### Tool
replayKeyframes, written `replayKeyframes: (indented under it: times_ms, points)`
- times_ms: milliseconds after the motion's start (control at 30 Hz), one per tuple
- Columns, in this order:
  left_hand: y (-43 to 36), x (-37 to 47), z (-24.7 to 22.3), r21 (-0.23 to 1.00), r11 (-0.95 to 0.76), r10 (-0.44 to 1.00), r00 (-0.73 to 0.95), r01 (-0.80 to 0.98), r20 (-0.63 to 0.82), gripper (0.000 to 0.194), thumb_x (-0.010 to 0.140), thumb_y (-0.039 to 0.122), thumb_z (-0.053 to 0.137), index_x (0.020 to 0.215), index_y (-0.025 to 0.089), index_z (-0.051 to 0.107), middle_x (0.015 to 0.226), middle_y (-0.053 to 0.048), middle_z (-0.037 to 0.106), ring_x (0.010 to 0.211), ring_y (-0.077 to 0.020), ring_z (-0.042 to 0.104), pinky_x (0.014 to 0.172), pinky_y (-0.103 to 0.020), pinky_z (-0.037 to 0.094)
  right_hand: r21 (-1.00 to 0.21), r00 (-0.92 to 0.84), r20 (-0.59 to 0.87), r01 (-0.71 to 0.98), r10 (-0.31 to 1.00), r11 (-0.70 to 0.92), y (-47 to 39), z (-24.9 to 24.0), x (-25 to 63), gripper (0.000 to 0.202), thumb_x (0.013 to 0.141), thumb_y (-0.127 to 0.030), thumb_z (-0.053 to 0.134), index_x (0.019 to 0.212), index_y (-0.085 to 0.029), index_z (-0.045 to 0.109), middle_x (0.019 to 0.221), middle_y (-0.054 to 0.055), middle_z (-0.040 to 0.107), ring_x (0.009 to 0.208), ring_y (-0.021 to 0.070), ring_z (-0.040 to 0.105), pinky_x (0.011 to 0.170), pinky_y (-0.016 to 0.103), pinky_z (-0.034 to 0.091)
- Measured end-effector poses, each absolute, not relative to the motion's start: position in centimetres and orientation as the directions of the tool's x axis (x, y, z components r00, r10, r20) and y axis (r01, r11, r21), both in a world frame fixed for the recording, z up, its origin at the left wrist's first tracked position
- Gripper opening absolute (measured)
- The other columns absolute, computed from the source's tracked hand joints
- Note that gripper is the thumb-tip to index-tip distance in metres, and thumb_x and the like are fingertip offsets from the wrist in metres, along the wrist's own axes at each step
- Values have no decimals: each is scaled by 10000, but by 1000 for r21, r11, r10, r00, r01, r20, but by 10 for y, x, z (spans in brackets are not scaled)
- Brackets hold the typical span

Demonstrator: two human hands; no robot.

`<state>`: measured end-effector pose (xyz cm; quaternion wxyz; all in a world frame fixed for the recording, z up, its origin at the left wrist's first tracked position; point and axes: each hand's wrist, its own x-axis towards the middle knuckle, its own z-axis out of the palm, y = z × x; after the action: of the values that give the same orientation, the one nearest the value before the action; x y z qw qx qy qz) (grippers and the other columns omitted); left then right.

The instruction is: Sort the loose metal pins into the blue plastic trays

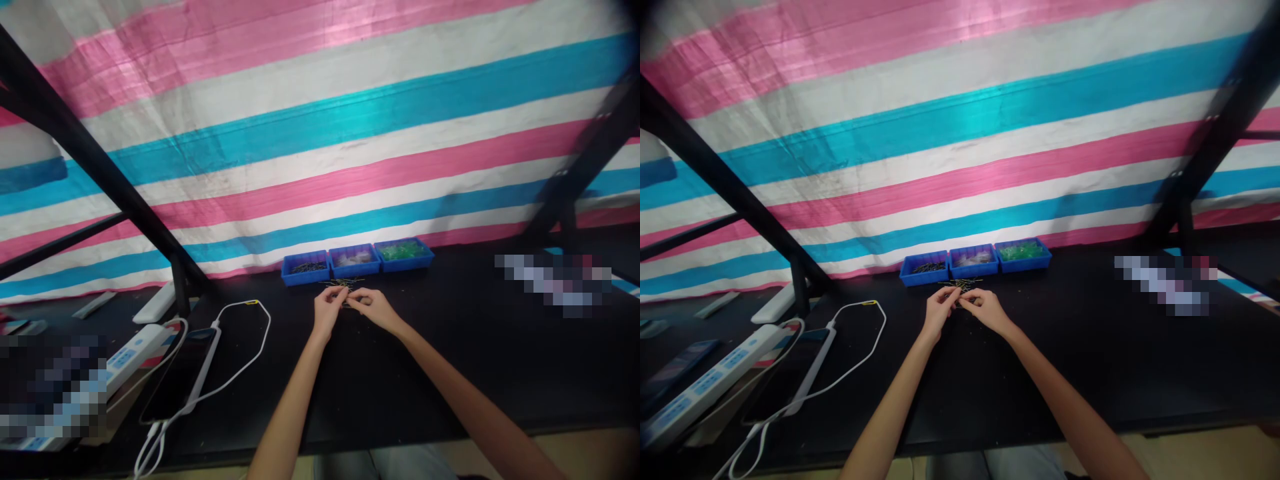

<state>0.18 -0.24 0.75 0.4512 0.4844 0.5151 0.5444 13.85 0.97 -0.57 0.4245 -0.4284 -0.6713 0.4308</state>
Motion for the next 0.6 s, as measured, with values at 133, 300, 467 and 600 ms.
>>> replayKeyframes:
  times_ms: [133,300,467,600]
  points:
    - [-1,0,6,996,-85,985,-152,1,84,383,637,435,646,850,116,640,627,-14,577,469,-53,424,429,-185,327,-958,-214,197,163,957,234,10,-2,140,339,689,-431,597,810,-122,663,680,47,630,466,90,478,436,226,385]
    - [-1,-1,5,994,-107,985,-138,16,108,362,666,432,619,857,125,648,664,-20,596,478,-52,437,440,-183,339,-983,-141,152,84,978,165,9,2,141,373,683,-452,600,847,-122,659,617,28,594,454,84,450,415,218,359]
    - [-1,-1,2,983,-136,985,-88,123,148,348,662,435,621,824,130,667,763,-55,627,507,-66,477,458,-194,374,-993,-54,105,56,993,108,10,5,143,424,659,-498,602,854,-126,660,502,-5,518,420,80,407,378,210,312]
    - [2,-2,-1,962,-213,968,-99,173,232,357,671,444,615,856,144,672,927,-84,613,575,-78,520,510,-206,418,-992,-23,113,56,993,114,10,9,143,427,641,-499,613,833,-120,659,501,-3,513,429,82,399,389,217,314]
